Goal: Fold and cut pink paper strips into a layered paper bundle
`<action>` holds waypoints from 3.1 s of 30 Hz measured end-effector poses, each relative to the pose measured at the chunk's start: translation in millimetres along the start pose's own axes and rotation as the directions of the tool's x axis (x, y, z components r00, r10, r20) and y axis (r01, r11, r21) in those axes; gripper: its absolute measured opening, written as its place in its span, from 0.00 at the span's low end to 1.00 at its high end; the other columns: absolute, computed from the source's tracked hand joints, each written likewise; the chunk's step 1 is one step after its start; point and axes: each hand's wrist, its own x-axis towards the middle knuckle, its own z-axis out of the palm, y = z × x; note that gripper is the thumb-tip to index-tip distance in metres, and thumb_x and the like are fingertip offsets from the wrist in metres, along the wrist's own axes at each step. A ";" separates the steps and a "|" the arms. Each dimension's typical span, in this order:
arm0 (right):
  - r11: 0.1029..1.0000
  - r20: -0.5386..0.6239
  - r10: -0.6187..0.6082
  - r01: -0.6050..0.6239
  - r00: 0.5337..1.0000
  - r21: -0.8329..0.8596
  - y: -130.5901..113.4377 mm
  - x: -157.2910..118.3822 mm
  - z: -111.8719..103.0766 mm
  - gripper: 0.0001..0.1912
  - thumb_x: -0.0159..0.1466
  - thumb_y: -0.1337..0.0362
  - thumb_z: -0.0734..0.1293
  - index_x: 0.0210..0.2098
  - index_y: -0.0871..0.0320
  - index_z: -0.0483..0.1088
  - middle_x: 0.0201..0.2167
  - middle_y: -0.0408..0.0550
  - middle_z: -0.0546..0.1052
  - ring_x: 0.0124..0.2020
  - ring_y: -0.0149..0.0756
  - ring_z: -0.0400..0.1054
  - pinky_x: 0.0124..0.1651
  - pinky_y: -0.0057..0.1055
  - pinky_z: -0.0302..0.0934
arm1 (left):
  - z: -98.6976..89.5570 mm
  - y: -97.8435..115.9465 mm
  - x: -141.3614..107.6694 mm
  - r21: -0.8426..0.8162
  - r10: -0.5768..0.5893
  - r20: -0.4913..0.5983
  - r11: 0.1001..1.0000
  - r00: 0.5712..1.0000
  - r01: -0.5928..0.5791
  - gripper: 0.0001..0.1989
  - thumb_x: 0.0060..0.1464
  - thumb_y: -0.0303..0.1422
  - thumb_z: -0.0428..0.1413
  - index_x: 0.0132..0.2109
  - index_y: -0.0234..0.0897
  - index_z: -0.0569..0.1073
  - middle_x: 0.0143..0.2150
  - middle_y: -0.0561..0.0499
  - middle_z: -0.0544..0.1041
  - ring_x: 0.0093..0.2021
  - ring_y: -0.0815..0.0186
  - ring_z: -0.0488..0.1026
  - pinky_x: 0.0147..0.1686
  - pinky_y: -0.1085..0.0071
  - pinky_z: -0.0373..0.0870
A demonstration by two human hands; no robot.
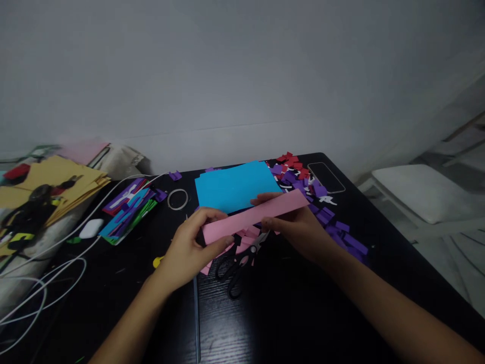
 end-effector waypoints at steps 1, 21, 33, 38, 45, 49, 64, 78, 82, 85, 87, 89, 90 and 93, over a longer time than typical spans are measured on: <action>1.000 -0.005 0.004 -0.004 1.000 0.000 -0.3 -0.2 0.9 0.24 0.58 0.60 0.80 0.52 0.52 0.74 0.53 0.51 0.80 0.48 0.42 0.78 0.50 0.41 0.76 | 1.3 -0.9 0.0 -0.006 -0.001 0.003 1.000 1.000 0.001 0.13 0.58 0.37 0.64 0.49 0.39 0.75 0.45 0.47 0.79 0.43 0.60 0.77 0.42 0.67 0.73; 0.993 0.098 0.074 -0.083 0.992 0.089 -1.5 -5.4 13.1 0.30 0.56 0.65 0.80 0.56 0.53 0.70 0.52 0.52 0.82 0.54 0.47 0.78 0.57 0.47 0.75 | 24.7 -0.5 -6.6 0.180 0.171 0.105 0.966 0.980 -0.187 0.22 0.61 0.33 0.63 0.60 0.46 0.71 0.57 0.47 0.76 0.56 0.58 0.75 0.55 0.59 0.74; 0.995 0.124 0.090 -0.094 0.988 0.029 0.2 -6.9 15.8 0.30 0.57 0.64 0.80 0.57 0.54 0.70 0.52 0.52 0.82 0.52 0.46 0.79 0.54 0.45 0.77 | 29.0 0.3 -6.4 0.112 0.116 0.115 0.985 0.987 -0.129 0.15 0.62 0.31 0.62 0.55 0.44 0.72 0.55 0.47 0.77 0.53 0.59 0.76 0.52 0.59 0.74; 0.997 0.116 0.074 -0.074 0.991 -0.005 -3.2 -7.7 17.2 0.28 0.57 0.64 0.80 0.55 0.53 0.72 0.51 0.52 0.82 0.52 0.46 0.79 0.52 0.43 0.78 | 29.5 -0.3 -6.3 0.078 0.084 0.111 0.993 0.990 -0.093 0.14 0.62 0.33 0.62 0.53 0.44 0.72 0.54 0.47 0.78 0.51 0.60 0.77 0.49 0.61 0.75; 0.997 0.102 0.070 -0.068 0.992 -0.023 -0.2 -8.1 15.8 0.28 0.56 0.64 0.80 0.54 0.54 0.72 0.49 0.51 0.83 0.51 0.46 0.79 0.53 0.43 0.77 | 29.8 -3.4 -8.6 0.095 0.052 0.077 0.994 0.996 -0.059 0.15 0.62 0.35 0.62 0.54 0.44 0.71 0.56 0.47 0.78 0.51 0.59 0.77 0.49 0.61 0.75; 0.997 0.077 0.056 -0.052 0.995 -0.051 1.5 -7.9 15.4 0.27 0.56 0.62 0.80 0.52 0.54 0.73 0.49 0.50 0.83 0.50 0.45 0.79 0.52 0.41 0.76 | 30.8 -4.3 -8.8 0.108 0.062 0.042 0.992 0.997 -0.066 0.15 0.62 0.36 0.62 0.54 0.44 0.71 0.55 0.46 0.78 0.52 0.58 0.77 0.49 0.60 0.75; 0.994 0.052 0.043 -0.037 0.998 -0.105 6.4 -5.0 16.6 0.22 0.56 0.56 0.81 0.44 0.57 0.74 0.43 0.53 0.83 0.41 0.44 0.80 0.43 0.39 0.76 | 35.7 -1.0 -11.0 -0.094 -0.020 0.008 0.995 1.000 0.021 0.14 0.61 0.38 0.63 0.48 0.42 0.68 0.44 0.49 0.77 0.40 0.64 0.75 0.37 0.69 0.72; 0.995 0.039 -0.001 0.005 0.999 -0.103 1.9 -8.8 12.8 0.13 0.63 0.56 0.75 0.42 0.57 0.78 0.39 0.49 0.82 0.39 0.41 0.77 0.43 0.38 0.73 | 37.0 2.3 -5.6 -0.304 -0.169 -0.003 0.939 0.986 0.160 0.14 0.57 0.36 0.66 0.42 0.40 0.68 0.38 0.53 0.76 0.35 0.67 0.75 0.29 0.74 0.71; 0.993 0.046 -0.006 0.012 0.999 -0.118 1.3 -9.1 14.0 0.12 0.63 0.57 0.75 0.41 0.57 0.78 0.38 0.49 0.82 0.38 0.40 0.76 0.40 0.36 0.72 | 37.4 6.9 -4.8 -0.299 -0.177 -0.005 0.939 0.984 0.168 0.14 0.56 0.36 0.67 0.39 0.40 0.69 0.36 0.54 0.76 0.33 0.68 0.75 0.27 0.74 0.71; 0.994 0.047 -0.005 0.011 0.999 -0.112 1.5 -9.1 14.4 0.12 0.64 0.57 0.74 0.42 0.57 0.78 0.38 0.49 0.81 0.37 0.40 0.76 0.39 0.35 0.71 | 37.3 6.3 -4.9 -0.312 -0.174 0.036 0.934 0.984 0.176 0.12 0.57 0.36 0.67 0.42 0.40 0.72 0.38 0.52 0.77 0.34 0.67 0.76 0.28 0.73 0.72; 0.993 0.054 0.000 0.007 0.999 -0.116 2.0 -9.5 14.6 0.12 0.63 0.57 0.74 0.42 0.57 0.78 0.38 0.49 0.82 0.38 0.40 0.76 0.39 0.35 0.72 | 37.5 3.8 -5.6 -0.314 -0.176 0.065 0.931 0.982 0.187 0.12 0.57 0.37 0.66 0.45 0.40 0.74 0.40 0.51 0.78 0.36 0.66 0.77 0.30 0.72 0.74; 0.991 0.069 0.015 -0.006 0.997 -0.133 2.8 -10.0 14.9 0.13 0.63 0.56 0.75 0.43 0.57 0.78 0.37 0.49 0.82 0.39 0.42 0.77 0.41 0.37 0.73 | 37.9 1.4 -7.0 -0.300 -0.181 0.091 0.933 0.979 0.200 0.14 0.58 0.39 0.66 0.48 0.40 0.75 0.42 0.50 0.78 0.38 0.64 0.77 0.34 0.70 0.76; 0.989 0.074 0.024 -0.013 0.997 -0.144 3.1 -10.2 15.1 0.13 0.63 0.55 0.75 0.43 0.57 0.78 0.37 0.49 0.82 0.39 0.42 0.77 0.42 0.38 0.73 | 38.0 0.8 -7.8 -0.288 -0.180 0.100 0.936 0.979 0.201 0.15 0.58 0.40 0.65 0.49 0.40 0.75 0.43 0.49 0.78 0.39 0.63 0.77 0.35 0.68 0.76; 0.988 0.072 0.040 -0.028 0.997 -0.153 2.7 -10.8 15.6 0.14 0.62 0.55 0.75 0.43 0.57 0.79 0.38 0.49 0.82 0.40 0.44 0.78 0.44 0.41 0.74 | 37.0 2.4 -10.2 -0.253 -0.165 0.140 0.947 0.976 0.196 0.17 0.59 0.41 0.65 0.51 0.40 0.75 0.42 0.48 0.77 0.39 0.62 0.76 0.36 0.67 0.76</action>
